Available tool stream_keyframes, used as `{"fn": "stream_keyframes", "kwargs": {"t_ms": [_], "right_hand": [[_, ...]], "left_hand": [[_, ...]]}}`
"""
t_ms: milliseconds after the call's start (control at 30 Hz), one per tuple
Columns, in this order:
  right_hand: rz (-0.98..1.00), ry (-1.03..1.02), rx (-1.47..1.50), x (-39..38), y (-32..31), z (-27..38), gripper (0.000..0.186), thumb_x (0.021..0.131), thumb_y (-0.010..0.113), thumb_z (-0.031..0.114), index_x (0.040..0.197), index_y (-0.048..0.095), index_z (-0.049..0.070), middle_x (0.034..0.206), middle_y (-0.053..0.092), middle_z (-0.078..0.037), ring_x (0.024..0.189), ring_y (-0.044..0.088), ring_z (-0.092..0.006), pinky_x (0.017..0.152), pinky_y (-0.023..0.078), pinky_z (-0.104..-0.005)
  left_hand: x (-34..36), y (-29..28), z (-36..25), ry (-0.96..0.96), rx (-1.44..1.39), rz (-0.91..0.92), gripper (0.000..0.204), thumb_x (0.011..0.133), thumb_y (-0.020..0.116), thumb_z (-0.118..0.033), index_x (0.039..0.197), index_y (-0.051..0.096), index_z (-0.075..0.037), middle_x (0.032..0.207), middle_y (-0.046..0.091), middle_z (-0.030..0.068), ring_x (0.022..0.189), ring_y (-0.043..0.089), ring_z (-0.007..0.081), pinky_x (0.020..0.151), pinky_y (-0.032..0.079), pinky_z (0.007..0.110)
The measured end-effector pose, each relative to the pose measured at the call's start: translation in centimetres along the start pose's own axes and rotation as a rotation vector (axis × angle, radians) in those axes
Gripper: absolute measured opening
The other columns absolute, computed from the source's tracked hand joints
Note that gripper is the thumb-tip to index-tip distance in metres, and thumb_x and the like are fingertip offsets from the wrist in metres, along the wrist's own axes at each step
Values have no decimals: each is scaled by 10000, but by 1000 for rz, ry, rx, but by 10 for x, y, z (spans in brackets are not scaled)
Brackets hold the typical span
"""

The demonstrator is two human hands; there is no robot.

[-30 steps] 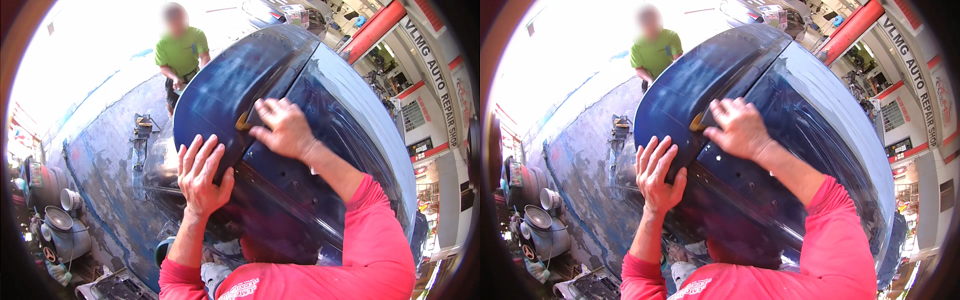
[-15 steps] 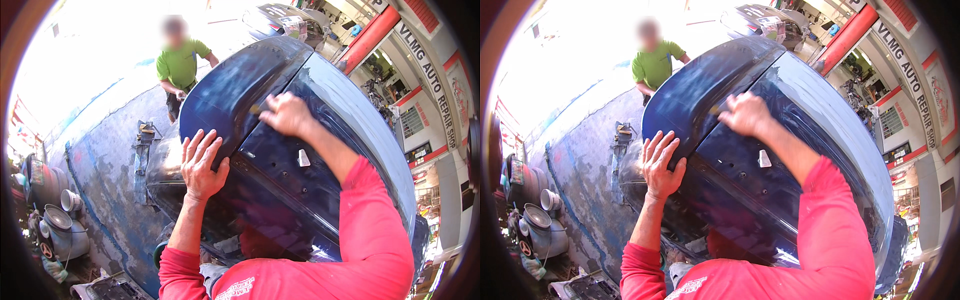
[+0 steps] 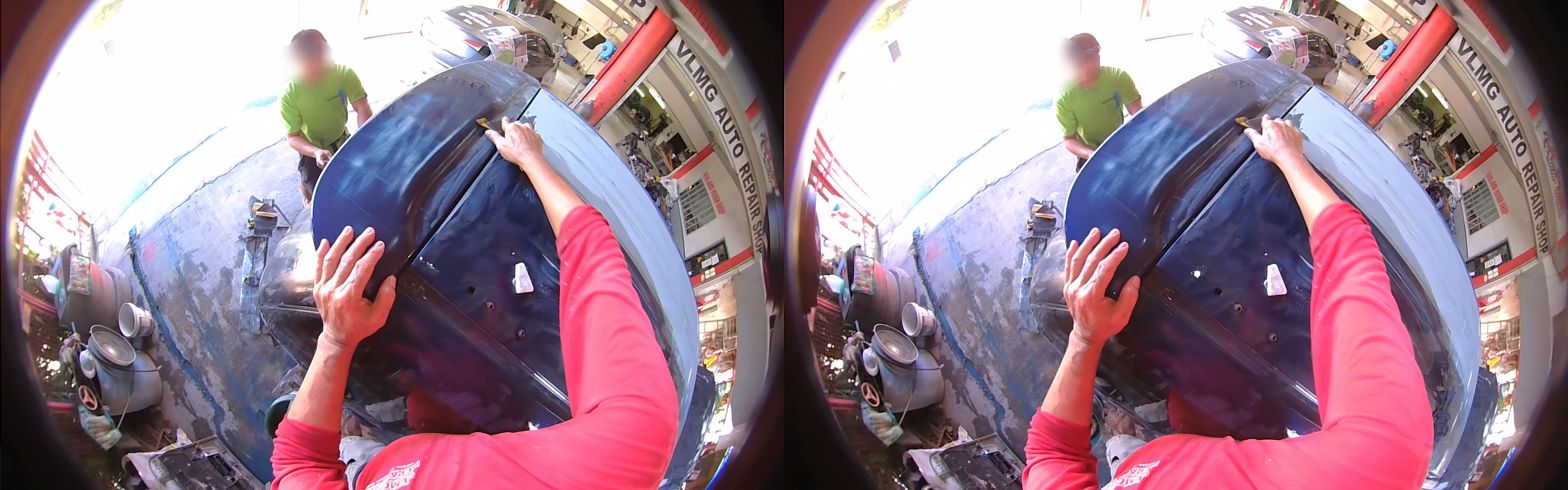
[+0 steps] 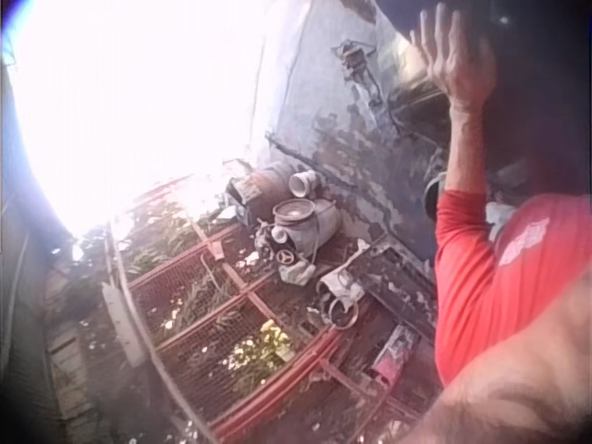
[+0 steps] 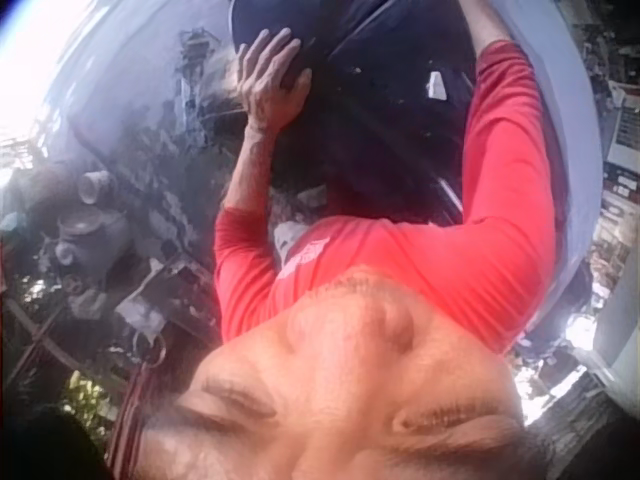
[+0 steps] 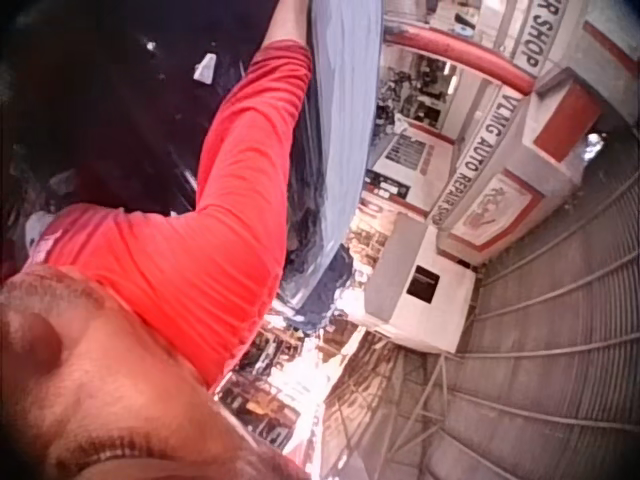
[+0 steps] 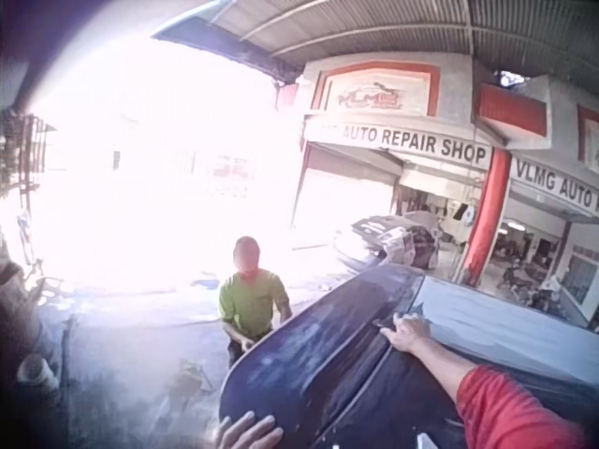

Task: The person sands the surface of a car hood using a sanding block and occasionally dips it into a bucket of water. The person works on the hood's surface, moving the sanding block across different areas while another person is visible in the background.

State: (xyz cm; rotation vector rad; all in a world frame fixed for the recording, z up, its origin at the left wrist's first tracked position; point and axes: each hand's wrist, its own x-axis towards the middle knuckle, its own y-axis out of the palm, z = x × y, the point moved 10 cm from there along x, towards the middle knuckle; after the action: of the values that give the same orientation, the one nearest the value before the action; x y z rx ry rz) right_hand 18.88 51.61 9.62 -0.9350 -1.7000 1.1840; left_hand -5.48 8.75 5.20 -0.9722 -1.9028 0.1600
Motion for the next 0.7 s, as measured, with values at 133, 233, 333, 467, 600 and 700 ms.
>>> {"fn": "stream_keyframes", "kwargs": {"t_ms": [133, 233, 333, 467, 600, 700], "right_hand": [[-233, -488, 128, -130, -59, 102, 738, 1036, 686, 604, 1463, 697, 2, 1306, 782, -201, 1214, 727, -395, 1026, 606, -484], [-242, -770, 281, -247, -89, 171, 757, 1000, 741, 594, 1484, 701, 12, 1360, 729, -184, 1237, 682, -364, 1004, 563, -504], [-191, -744, 259, -242, -89, 163, 772, 1026, 717, 629, 1495, 696, 16, 1376, 721, -176, 1245, 677, -367, 1036, 559, -497], [4, -218, 100, -83, -40, 52, 768, 1066, 616, 698, 1468, 711, 50, 1405, 753, -192, 1345, 682, -390, 1093, 570, -525], [130, 110, 16, 19, 5, -25, 769, 1065, 592, 731, 1396, 734, 51, 1432, 750, -196, 1364, 677, -408, 1107, 566, -535], [-75, -37, 44, -19, -3, -1, 791, 1070, 604, 718, 1511, 681, 66, 1398, 760, -183, 1326, 694, -404, 1089, 575, -537]], "left_hand": [[0, -1, -3, 4, 9, -1, 532, 822, 854, -169, 1347, 799, -105, 1513, 744, 108, 1504, 608, 383, 1311, 366, 596], [0, 1, -5, -17, 22, 32, 529, 831, 841, -157, 1355, 796, -101, 1524, 738, 109, 1511, 601, 388, 1317, 357, 597], [0, 2, -5, -15, 40, 50, 532, 838, 829, -152, 1365, 789, -95, 1528, 736, 112, 1521, 593, 392, 1318, 354, 601], [0, 3, -3, 5, 39, 42, 528, 863, 822, -219, 1378, 785, -110, 1523, 737, 95, 1517, 596, 373, 1320, 338, 608], [-1, 5, 1, -8, 26, 41, 527, 847, 830, -217, 1361, 798, -103, 1501, 754, 99, 1500, 615, 385, 1313, 353, 607], [1, 2, -2, 21, 6, 13, 522, 849, 830, -209, 1358, 796, -102, 1504, 753, 98, 1502, 614, 383, 1313, 354, 607]]}}
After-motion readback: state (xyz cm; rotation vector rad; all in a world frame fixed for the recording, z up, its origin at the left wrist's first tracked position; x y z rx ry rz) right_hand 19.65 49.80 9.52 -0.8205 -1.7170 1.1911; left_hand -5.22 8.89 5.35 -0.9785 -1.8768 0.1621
